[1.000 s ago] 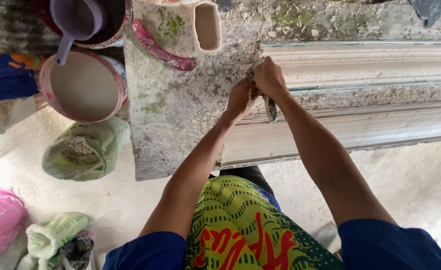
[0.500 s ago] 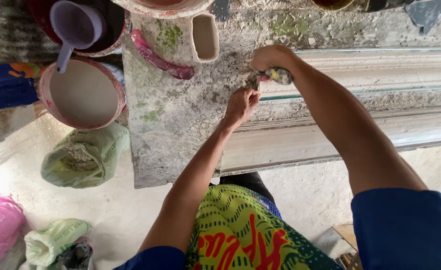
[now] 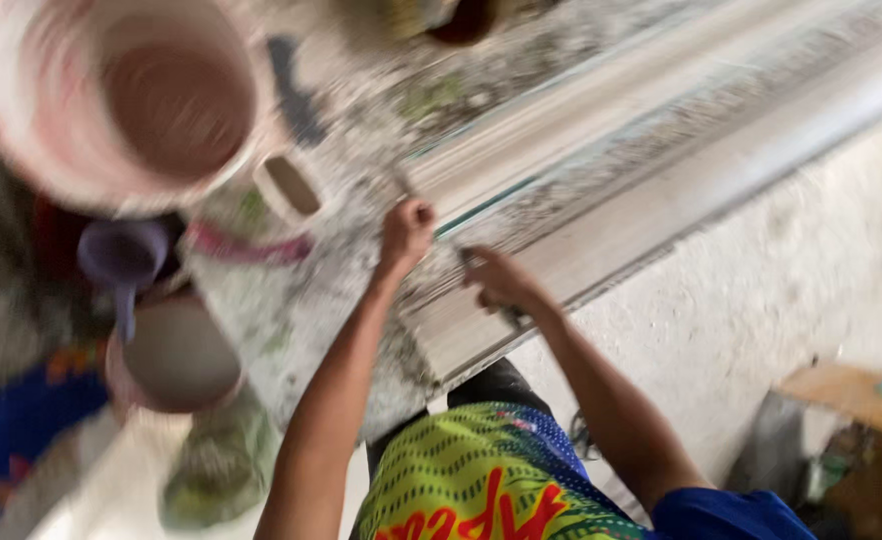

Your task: The person smears white plaster paste by hand over long decorative molding strips on a workbench, then washes their hands in a basin of water. They use a small flat scraper to trim and smooth the edges of the moldings, wipe the surface, and reposition the strips to treat other sections.

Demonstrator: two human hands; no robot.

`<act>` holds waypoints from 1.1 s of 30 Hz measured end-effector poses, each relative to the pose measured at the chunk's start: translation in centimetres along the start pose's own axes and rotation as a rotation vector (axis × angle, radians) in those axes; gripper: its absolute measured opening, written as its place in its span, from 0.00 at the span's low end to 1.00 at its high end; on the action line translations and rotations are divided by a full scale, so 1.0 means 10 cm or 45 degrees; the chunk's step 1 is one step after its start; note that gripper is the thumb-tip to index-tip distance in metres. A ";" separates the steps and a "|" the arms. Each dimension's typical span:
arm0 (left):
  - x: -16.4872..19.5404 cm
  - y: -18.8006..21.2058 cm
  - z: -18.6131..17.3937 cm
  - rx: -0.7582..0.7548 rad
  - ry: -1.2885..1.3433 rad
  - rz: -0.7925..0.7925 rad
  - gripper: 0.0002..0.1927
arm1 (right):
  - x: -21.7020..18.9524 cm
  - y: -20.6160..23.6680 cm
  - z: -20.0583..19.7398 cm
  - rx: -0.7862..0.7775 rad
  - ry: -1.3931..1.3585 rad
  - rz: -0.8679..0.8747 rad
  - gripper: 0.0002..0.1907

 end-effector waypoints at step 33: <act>0.26 -0.29 -0.15 -0.654 -1.445 -0.136 0.39 | -0.50 0.60 0.93 0.162 0.801 -0.336 0.22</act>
Point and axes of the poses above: each hand's wrist, its own y-axis away from the middle knuckle, its own z-axis out of the palm, x = y × z, the point moved 9 cm from there along -y, towards the middle knuckle, and after that the axes turned 11 degrees about -z, right-handed, at the moved point
